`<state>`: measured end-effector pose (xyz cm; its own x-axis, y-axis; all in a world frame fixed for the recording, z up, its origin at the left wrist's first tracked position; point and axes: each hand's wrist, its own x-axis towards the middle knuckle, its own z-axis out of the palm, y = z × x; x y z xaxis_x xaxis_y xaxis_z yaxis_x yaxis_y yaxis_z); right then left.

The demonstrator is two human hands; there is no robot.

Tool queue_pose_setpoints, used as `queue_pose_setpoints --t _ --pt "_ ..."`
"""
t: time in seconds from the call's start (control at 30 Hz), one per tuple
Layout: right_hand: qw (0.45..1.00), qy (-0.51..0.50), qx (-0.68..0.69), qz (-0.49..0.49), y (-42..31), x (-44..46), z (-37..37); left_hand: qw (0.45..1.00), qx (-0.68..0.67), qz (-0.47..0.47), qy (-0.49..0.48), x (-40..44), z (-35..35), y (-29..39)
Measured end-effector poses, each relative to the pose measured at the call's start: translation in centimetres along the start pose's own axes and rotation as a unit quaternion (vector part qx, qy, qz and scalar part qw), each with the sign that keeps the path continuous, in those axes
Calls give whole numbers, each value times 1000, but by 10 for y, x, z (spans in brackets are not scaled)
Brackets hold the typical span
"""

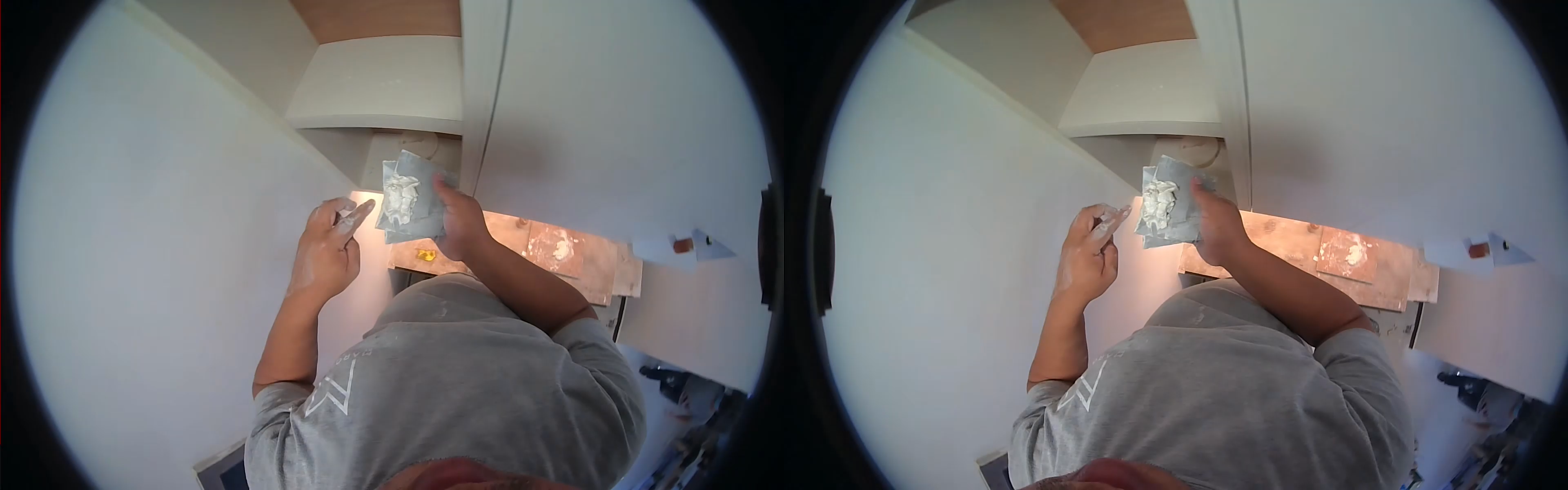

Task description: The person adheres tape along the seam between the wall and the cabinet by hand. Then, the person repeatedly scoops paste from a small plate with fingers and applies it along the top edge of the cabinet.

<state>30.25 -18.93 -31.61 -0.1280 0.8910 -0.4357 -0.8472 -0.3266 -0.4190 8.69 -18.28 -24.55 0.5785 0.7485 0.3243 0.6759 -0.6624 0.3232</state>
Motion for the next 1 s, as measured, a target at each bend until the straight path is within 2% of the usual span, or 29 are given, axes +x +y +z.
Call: queue_pose_setpoints --t 0.13,0.23,0.7,0.8,0.87,0.9,0.93,1.0 --pt "999 -5 -29 22 -4 22 -14 999 19 -34 -4 8 15 6" --pt "999 -8 -36 26 -11 9 -3 999 42 -22 -10 7 5 26" --pt "997 -43 -46 41 -14 21 -6 991 133 -16 13 8 22 28" --pt "990 -7 -136 22 -4 42 -30 992 126 -26 -2 2 22 33" --pt "997 -55 -50 12 -1 31 -18 992 122 -21 -4 -2 21 28" --pt "997 -67 -38 19 1 35 -22 993 120 -14 -2 -6 23 25" --pt "996 -34 -85 18 -9 20 -5 995 93 -11 -19 -9 22 27" --pt "991 -128 -23 43 2 48 -32 998 56 -4 -25 4 -8 22"
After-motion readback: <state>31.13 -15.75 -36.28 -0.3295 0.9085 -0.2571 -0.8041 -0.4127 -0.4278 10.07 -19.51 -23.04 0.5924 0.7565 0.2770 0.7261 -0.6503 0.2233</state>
